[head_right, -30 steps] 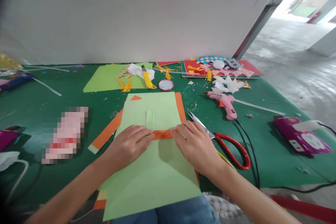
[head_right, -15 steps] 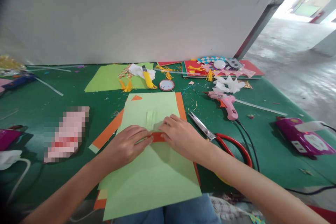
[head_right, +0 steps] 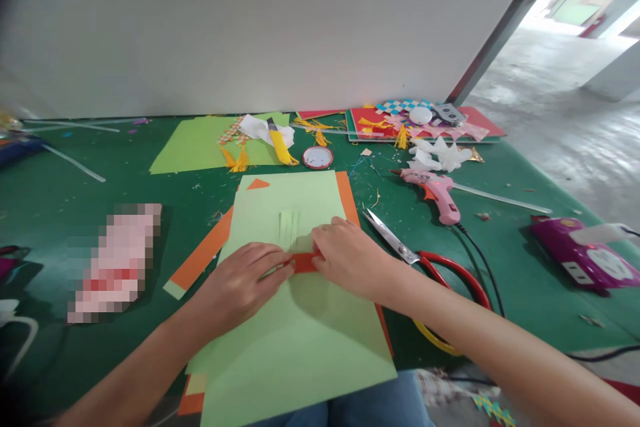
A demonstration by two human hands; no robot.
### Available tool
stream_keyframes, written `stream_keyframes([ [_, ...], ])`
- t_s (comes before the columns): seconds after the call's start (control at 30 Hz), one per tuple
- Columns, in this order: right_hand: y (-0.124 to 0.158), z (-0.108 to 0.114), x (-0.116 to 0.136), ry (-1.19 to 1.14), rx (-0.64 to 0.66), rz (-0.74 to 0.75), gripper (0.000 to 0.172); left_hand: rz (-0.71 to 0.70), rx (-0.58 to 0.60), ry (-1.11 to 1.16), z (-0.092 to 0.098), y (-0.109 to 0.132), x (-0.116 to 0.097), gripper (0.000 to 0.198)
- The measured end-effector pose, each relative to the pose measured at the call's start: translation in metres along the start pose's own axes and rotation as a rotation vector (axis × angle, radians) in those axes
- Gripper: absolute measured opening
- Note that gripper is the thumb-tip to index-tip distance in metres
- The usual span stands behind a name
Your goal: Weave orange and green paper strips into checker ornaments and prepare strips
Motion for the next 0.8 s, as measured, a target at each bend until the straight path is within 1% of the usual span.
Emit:
stream_keyframes([
  [0.13, -0.006, -0.008, -0.014, -0.168, 0.057, 0.027, 0.014, 0.002, -0.016, 0.000, 0.000, 0.001, -0.001, 0.016],
  [0.23, -0.006, -0.014, -0.030, -0.230, 0.113, -0.019, 0.019, 0.005, -0.021, 0.014, 0.001, 0.002, -0.001, 0.016],
  [0.37, -0.002, -0.016, -0.046, -0.257, 0.135, -0.083, 0.023, 0.002, -0.040, 0.032, 0.004, 0.001, -0.001, 0.016],
  [0.63, 0.007, -0.009, -0.050, -0.188, 0.134, 0.006, 0.021, 0.016, -0.038, 0.050, 0.005, -0.001, 0.001, 0.014],
  [0.8, 0.021, -0.001, -0.060, -0.084, 0.130, -0.005, 0.020, 0.029, -0.030, 0.053, 0.004, -0.002, 0.002, 0.014],
])
Point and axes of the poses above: each hand's wrist, its own y-axis away from the middle knuckle, its own z-axis out of the back of the hand, x = y × z, the point moved 10 cm from there along -y, towards the middle knuckle, and after that the axes turned 3 degrees about x, right-handed, at the moved point
